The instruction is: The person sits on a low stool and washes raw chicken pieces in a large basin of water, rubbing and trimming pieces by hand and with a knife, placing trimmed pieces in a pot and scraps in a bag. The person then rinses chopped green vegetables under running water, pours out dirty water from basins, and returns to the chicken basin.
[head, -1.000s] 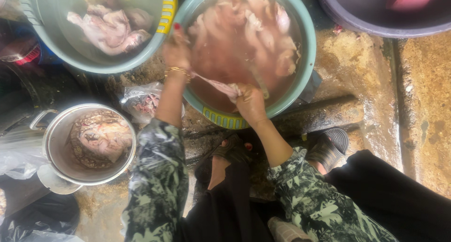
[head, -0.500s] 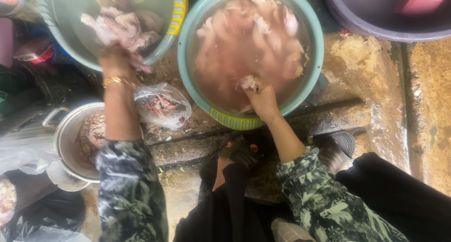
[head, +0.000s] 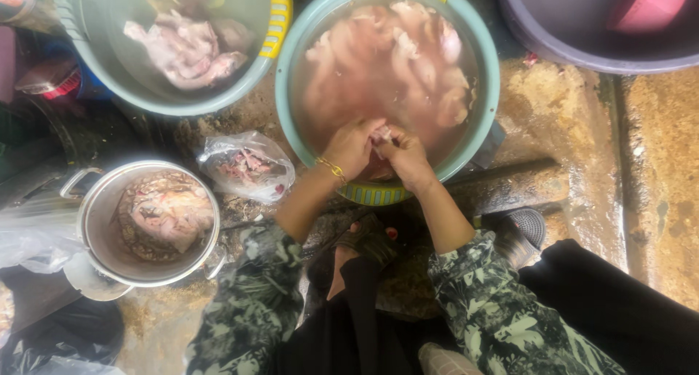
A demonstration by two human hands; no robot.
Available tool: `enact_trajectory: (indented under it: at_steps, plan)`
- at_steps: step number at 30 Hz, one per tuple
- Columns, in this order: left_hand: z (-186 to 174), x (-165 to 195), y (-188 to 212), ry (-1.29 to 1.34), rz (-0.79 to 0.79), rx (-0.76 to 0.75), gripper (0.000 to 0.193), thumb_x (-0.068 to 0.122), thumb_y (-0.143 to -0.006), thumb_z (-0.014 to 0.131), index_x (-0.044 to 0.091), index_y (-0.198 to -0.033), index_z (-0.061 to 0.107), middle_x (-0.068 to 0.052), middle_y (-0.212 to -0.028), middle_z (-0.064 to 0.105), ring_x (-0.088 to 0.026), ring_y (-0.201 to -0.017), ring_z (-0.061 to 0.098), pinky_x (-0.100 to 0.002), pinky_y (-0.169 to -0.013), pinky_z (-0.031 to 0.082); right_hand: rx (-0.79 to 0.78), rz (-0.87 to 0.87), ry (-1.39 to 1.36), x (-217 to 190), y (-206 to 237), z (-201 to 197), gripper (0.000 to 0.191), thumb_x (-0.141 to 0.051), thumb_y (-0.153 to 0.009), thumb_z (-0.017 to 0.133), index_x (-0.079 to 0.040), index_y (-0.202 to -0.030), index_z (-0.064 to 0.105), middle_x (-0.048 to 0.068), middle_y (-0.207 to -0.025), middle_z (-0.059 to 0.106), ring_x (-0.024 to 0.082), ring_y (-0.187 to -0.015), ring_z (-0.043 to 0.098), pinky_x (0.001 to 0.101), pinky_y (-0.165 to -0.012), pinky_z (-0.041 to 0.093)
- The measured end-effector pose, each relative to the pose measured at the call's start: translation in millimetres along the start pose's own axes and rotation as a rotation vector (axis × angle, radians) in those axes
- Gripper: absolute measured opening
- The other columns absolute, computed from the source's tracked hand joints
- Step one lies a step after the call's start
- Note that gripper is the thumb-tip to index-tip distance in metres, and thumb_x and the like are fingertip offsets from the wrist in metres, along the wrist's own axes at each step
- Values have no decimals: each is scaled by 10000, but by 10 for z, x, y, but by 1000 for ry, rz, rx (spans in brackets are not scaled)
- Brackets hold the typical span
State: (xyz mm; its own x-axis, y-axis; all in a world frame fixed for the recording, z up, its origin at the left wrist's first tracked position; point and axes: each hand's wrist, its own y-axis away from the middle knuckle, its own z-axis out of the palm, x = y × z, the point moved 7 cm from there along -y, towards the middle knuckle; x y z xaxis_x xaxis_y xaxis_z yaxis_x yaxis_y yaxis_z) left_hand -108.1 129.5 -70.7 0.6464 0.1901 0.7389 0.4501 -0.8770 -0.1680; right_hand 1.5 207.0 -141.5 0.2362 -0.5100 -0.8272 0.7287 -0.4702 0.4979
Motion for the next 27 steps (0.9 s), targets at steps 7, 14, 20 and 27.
enact_trajectory:
  at_steps: [7, 14, 20, 27]
  plan:
    - [148, -373, 78, 48, -271, -203, 142, 96, -916, 612, 22, -1029, 658, -196, -1011, 699, -385, -966, 678, -480, -884, 529, -8, 16, -180, -59, -18, 20, 202, -32, -880, 664, -58, -1080, 657, 50, -948, 704, 144, -827, 686, 285, -738, 580]
    - [318, -379, 210, -189, -242, -251, 151, 39, -845, 610, -1, -988, 637, -222, -1026, 685, -419, -978, 670, -503, -865, 528, 48, -37, 152, 40, -96, 149, 171, 9, -927, 547, 16, -1033, 682, 84, -905, 723, 143, -755, 680, 275, -627, 575]
    - [419, -335, 76, -345, -357, -206, 170, 53, -906, 553, -26, -1044, 613, -267, -1052, 675, -422, -974, 684, -492, -857, 554, 253, 71, 398, -24, -91, 64, 252, 9, -923, 509, -29, -1022, 737, 68, -793, 727, 143, -675, 680, 264, -601, 541]
    - [231, -642, -141, -480, -491, -253, 197, 183, -959, 568, 33, -959, 696, -243, -969, 715, -400, -951, 704, -499, -859, 549, 171, 20, -198, 9, -115, 29, 189, 76, -941, 510, 34, -1008, 682, 55, -814, 688, 103, -604, 576, 268, -515, 448]
